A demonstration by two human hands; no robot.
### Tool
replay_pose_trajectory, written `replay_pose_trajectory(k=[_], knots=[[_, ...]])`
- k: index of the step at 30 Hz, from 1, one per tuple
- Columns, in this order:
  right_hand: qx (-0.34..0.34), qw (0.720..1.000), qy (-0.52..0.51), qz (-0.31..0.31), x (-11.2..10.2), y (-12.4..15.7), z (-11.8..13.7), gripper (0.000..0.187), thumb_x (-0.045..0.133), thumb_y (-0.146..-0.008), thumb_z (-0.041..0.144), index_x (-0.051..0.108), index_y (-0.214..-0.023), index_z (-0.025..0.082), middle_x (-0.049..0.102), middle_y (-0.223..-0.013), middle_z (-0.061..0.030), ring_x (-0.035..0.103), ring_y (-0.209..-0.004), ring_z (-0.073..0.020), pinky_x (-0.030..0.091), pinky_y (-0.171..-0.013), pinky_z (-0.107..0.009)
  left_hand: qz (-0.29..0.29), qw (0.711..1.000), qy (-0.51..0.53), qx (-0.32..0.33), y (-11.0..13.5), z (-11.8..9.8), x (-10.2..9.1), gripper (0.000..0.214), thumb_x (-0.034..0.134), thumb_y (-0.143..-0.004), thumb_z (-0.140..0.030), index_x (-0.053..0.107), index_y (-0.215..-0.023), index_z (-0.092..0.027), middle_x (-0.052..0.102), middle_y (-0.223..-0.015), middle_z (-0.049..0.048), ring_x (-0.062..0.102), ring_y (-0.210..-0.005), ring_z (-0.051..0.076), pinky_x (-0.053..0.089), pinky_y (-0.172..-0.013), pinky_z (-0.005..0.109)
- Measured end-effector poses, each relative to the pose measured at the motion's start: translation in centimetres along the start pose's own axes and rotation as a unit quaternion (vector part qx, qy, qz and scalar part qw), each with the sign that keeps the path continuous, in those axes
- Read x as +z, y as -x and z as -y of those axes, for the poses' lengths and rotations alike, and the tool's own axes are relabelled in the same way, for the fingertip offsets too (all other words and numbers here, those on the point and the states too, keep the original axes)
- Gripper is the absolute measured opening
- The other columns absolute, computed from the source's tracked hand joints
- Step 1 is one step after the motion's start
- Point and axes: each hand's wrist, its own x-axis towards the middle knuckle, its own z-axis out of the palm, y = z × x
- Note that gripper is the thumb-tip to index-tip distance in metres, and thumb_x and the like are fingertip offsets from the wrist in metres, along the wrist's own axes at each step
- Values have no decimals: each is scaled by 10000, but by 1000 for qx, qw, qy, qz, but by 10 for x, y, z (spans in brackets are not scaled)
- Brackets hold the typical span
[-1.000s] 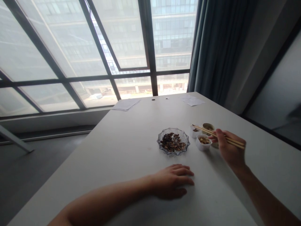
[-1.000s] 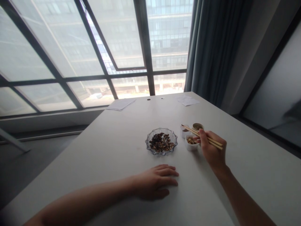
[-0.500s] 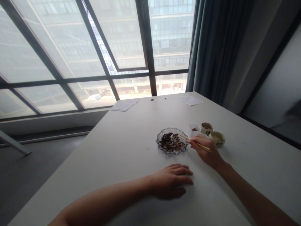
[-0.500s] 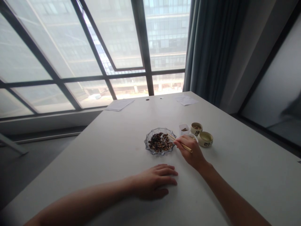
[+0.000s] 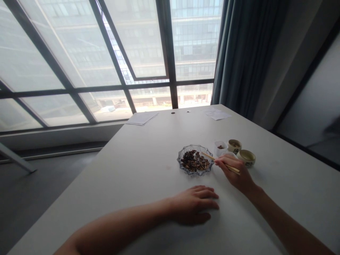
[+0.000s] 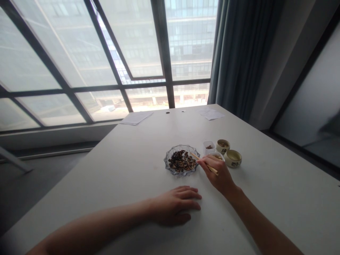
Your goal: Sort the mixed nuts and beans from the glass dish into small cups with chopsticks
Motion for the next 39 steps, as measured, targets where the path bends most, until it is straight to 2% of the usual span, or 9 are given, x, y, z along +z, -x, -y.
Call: replay_pose_trajectory(k=[7, 11, 14, 18, 24, 31, 35, 39], knots=[[19, 1000, 12, -6, -15, 1, 13, 309, 628, -1070, 389, 722, -810, 249, 706, -740, -39, 663, -684, -218, 499, -666, -370, -9, 1000, -3, 8, 0, 0, 2, 389, 635, -1049, -343, 642, -1420, -229, 611, -1567, 127, 509, -1524, 333, 326, -1323, 461], [34, 999, 29, 19, -18, 1, 19, 398, 602, -1082, 398, 670, -722, 244, 673, -698, -37, 637, -654, -208, 471, -637, -361, -10, 1000, -3, 7, 0, 0, 2, 392, 629, -1052, -353, 640, -1425, -233, 609, -1570, 119, 515, -1518, 326, 321, -1325, 456], [35, 998, 34, 40, -18, 2, 22, 427, 578, -1092, 407, 647, -705, 239, 656, -718, -43, 618, -672, -208, 461, -656, -360, -15, 1000, -3, 6, 1, 1, 3, 389, 632, -1048, -351, 645, -1417, -229, 609, -1568, 119, 517, -1515, 325, 315, -1327, 445], [26, 998, 27, 44, -15, 3, 22, 360, 601, -1085, 400, 688, -778, 235, 673, -768, -48, 619, -727, -217, 461, -700, -364, -16, 1000, -5, 10, 0, 1, 3, 393, 637, -1046, -350, 643, -1415, -219, 610, -1567, 124, 515, -1516, 325, 315, -1326, 438], [38, 997, -10, 60, -5, 2, 11, 315, 636, -1070, 397, 736, -824, 228, 716, -791, -53, 637, -772, -224, 479, -730, -367, -11, 1000, -13, 6, 1, 1, 3, 380, 638, -1050, -342, 642, -1407, -212, 607, -1570, 129, 518, -1512, 322, 323, -1320, 441], [68, 997, -40, 26, 1, 6, 2, 354, 622, -1074, 431, 747, -812, 228, 728, -790, -63, 675, -756, -222, 570, -649, -342, -8, 1000, -13, 8, 0, -1, 0, 379, 633, -1049, -340, 644, -1404, -210, 613, -1560, 126, 523, -1508, 324, 324, -1321, 445], [97, 993, -63, -11, 1, 8, 2, 299, 656, -1056, 451, 772, -915, 215, 753, -811, -66, 734, -690, -210, 628, -568, -322, -11, 1000, -10, 9, -1, -2, 0, 380, 625, -1051, -343, 643, -1409, -219, 614, -1559, 122, 525, -1509, 325, 328, -1320, 445], [109, 990, -79, -29, 7, 9, -1, 307, 666, -1047, 472, 770, -939, 204, 770, -811, -66, 755, -632, -203, 666, -565, -335, -13, 1000, -10, 8, -1, 0, 2, 386, 637, -1043, -338, 642, -1413, -228, 611, -1566, 120, 525, -1509, 322, 324, -1322, 448]])
